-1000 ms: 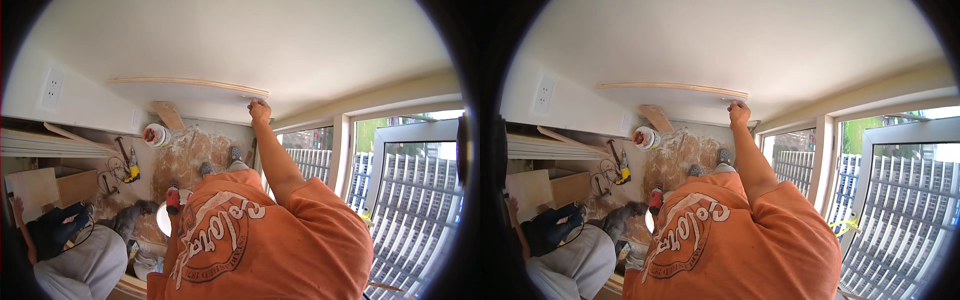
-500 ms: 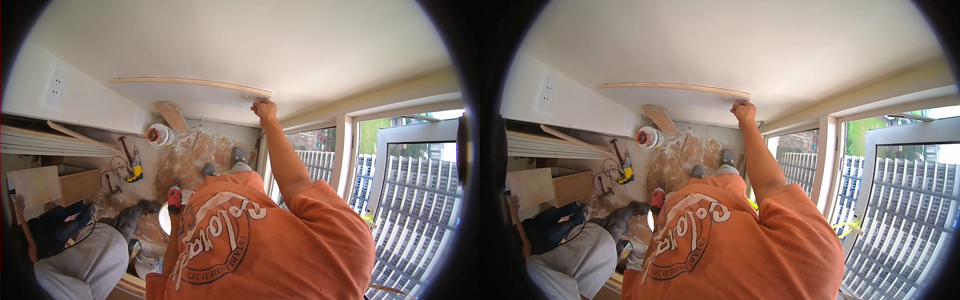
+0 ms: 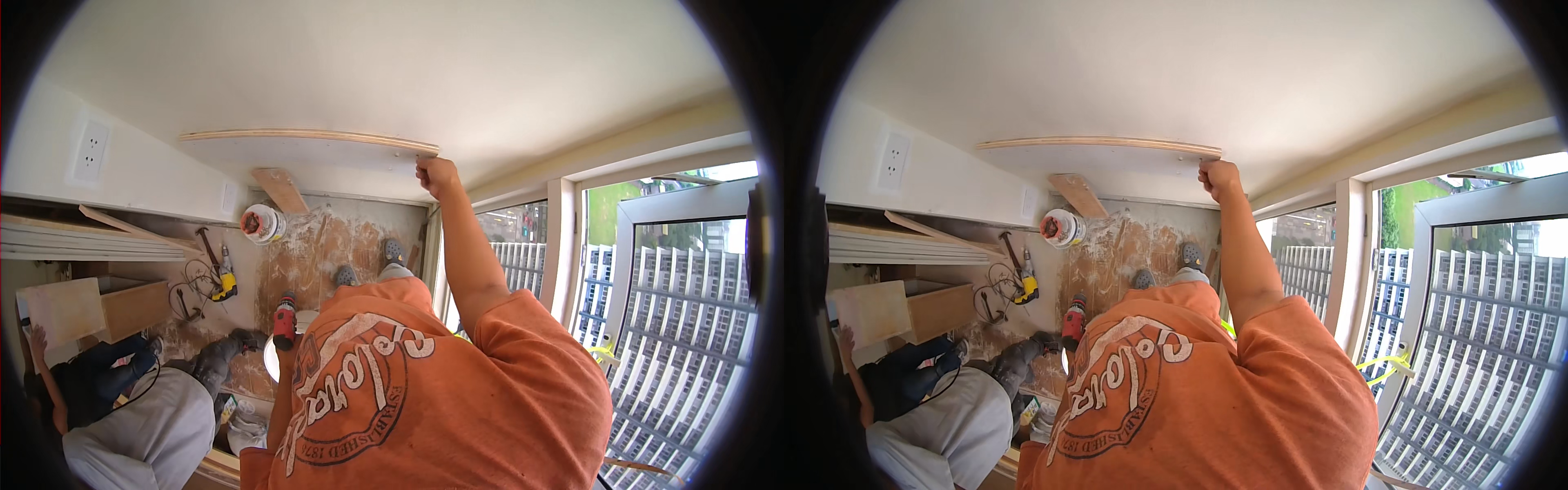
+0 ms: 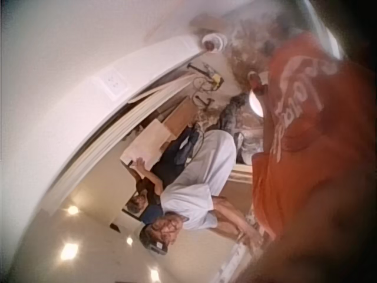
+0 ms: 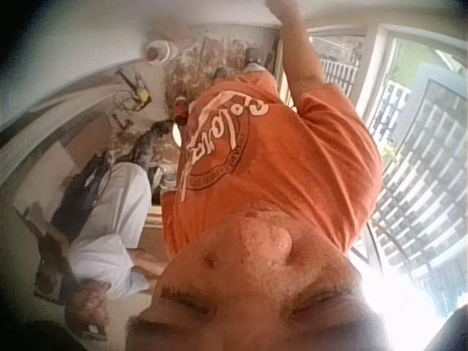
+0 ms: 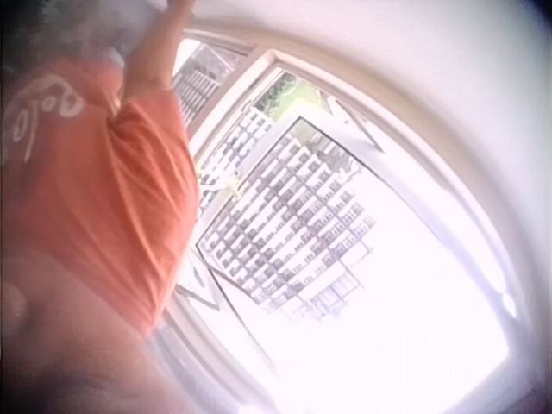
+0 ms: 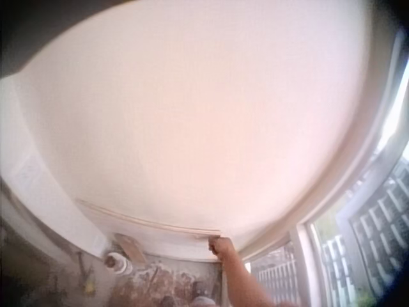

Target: The person uses a cordless drill to drive screws into a curved wooden trim piece mounted near the ceiling. They repeatedly position screws, operate the drill, and adjust the trim while working in a room with large windows and construction materials on the floor.

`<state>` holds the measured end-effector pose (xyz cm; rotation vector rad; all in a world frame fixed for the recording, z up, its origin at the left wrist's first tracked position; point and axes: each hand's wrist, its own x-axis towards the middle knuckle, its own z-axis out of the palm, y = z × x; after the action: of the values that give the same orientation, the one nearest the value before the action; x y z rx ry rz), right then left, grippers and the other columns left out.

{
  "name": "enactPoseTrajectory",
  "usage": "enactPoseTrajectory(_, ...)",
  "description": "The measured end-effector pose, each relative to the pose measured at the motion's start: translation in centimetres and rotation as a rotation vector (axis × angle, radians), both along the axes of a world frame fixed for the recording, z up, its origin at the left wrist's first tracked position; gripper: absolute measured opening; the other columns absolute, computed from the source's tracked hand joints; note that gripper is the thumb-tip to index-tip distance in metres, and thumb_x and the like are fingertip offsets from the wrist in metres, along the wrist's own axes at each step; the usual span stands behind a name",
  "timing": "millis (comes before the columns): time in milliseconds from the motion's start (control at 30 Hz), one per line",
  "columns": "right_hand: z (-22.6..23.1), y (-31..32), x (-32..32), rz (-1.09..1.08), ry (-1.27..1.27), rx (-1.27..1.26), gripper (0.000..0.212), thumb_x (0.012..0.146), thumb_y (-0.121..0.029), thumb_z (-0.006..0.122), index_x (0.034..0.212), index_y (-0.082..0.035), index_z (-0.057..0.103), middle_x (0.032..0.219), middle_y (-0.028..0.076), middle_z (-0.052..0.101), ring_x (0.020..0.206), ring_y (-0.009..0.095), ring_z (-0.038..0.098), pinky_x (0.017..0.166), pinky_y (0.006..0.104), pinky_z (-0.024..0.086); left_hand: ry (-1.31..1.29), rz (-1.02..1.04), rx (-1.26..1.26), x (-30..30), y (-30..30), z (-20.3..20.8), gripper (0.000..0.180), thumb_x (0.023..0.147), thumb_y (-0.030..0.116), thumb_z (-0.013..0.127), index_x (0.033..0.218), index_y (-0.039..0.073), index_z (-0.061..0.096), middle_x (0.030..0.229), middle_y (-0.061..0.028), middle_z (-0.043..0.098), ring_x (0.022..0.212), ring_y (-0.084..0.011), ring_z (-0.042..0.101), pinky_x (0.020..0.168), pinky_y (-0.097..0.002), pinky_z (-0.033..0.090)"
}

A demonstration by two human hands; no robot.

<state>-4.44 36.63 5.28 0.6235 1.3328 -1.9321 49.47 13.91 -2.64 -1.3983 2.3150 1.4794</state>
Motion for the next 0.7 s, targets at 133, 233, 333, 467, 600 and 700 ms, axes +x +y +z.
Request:
enactPoseTrajectory(133, -2.3, 0.0, 1.1, 0.119, 0.577, 0.632, 0.016, 0.087, -0.013, 0.063, 0.088, 0.003, 0.066, 0.073, 0.008, 0.062, 0.061, 0.018, 0.057, 0.059, 0.0331, 0.047, -0.012, 0.014, -0.002, 1.2, 0.2, 0.2, 0.028, 0.082, 0.027, 0.065, 0.092, 0.001, 0.06, 0.082, -0.0159, 0.06, 0.075, -0.0289, 0.059, 0.07, -0.0417, 0.045)
enactPoseTrajectory(233, -2.8, -0.5, 1.9, 0.114, 0.738, 0.841, 0.022, 0.087, -0.017, 0.063, 0.089, 0.004, 0.067, 0.075, 0.012, 0.066, 0.064, 0.02, 0.061, 0.063, 0.0353, 0.05, -0.024, 0.016, -0.007, 1.5, 0.3, 0.4, 0.029, 0.082, 0.027, 0.065, 0.093, 0.001, 0.06, 0.083, -0.0159, 0.061, 0.076, -0.0289, 0.059, 0.07, -0.0416, 0.045)
enactPoseTrajectory(333, -4.2, -1.4, 2.8, 0.136, 0.971, 1.034, 0.023, 0.087, -0.018, 0.062, 0.091, 0.004, 0.067, 0.075, 0.015, 0.067, 0.067, 0.021, 0.065, 0.065, 0.0358, 0.051, -0.027, 0.015, -0.011, 1.1, 0.3, 0.7, 0.029, 0.082, 0.027, 0.065, 0.093, 0.001, 0.06, 0.084, -0.0159, 0.061, 0.077, -0.0288, 0.059, 0.071, -0.0414, 0.045)
enactPoseTrajectory(467, -6.2, -2.3, 4.3, 0.155, 0.568, 0.81, 0.026, 0.085, -0.024, 0.062, 0.089, 0.0, 0.07, 0.086, 0.022, 0.069, 0.085, 0.036, 0.066, 0.079, 0.0424, 0.051, -0.004, -0.021, -0.005, -0.8, 0.1, 0.7, 0.03, 0.082, 0.027, 0.065, 0.095, 0.001, 0.06, 0.086, -0.0159, 0.061, 0.078, -0.0287, 0.059, 0.072, -0.0412, 0.045)
enactPoseTrajectory(600, -7.0, -0.1, 5.7, 0.404, 0.72, 0.904, 0.027, 0.084, -0.025, 0.063, 0.092, 0.0, 0.07, 0.082, 0.018, 0.07, 0.076, 0.031, 0.067, 0.073, 0.0405, 0.052, 0.06, -0.113, 0.007, -4.8, -0.4, -0.3, 0.03, 0.081, 0.027, 0.065, 0.096, 0.001, 0.06, 0.087, -0.0159, 0.061, 0.079, -0.0286, 0.059, 0.073, -0.041, 0.045)
enactPoseTrajectory(700, -6.8, 0.4, 7.6, 0.615, 0.834, 0.922, 0.034, 0.081, -0.029, 0.066, 0.097, 0.001, 0.07, 0.087, 0.018, 0.07, 0.079, 0.031, 0.069, 0.077, 0.0393, 0.053, 0.091, -0.162, 0.012, -7.0, -1.1, -0.5, 0.031, 0.081, 0.027, 0.066, 0.097, 0.001, 0.06, 0.088, -0.016, 0.061, 0.08, -0.0285, 0.059, 0.073, -0.0409, 0.045)
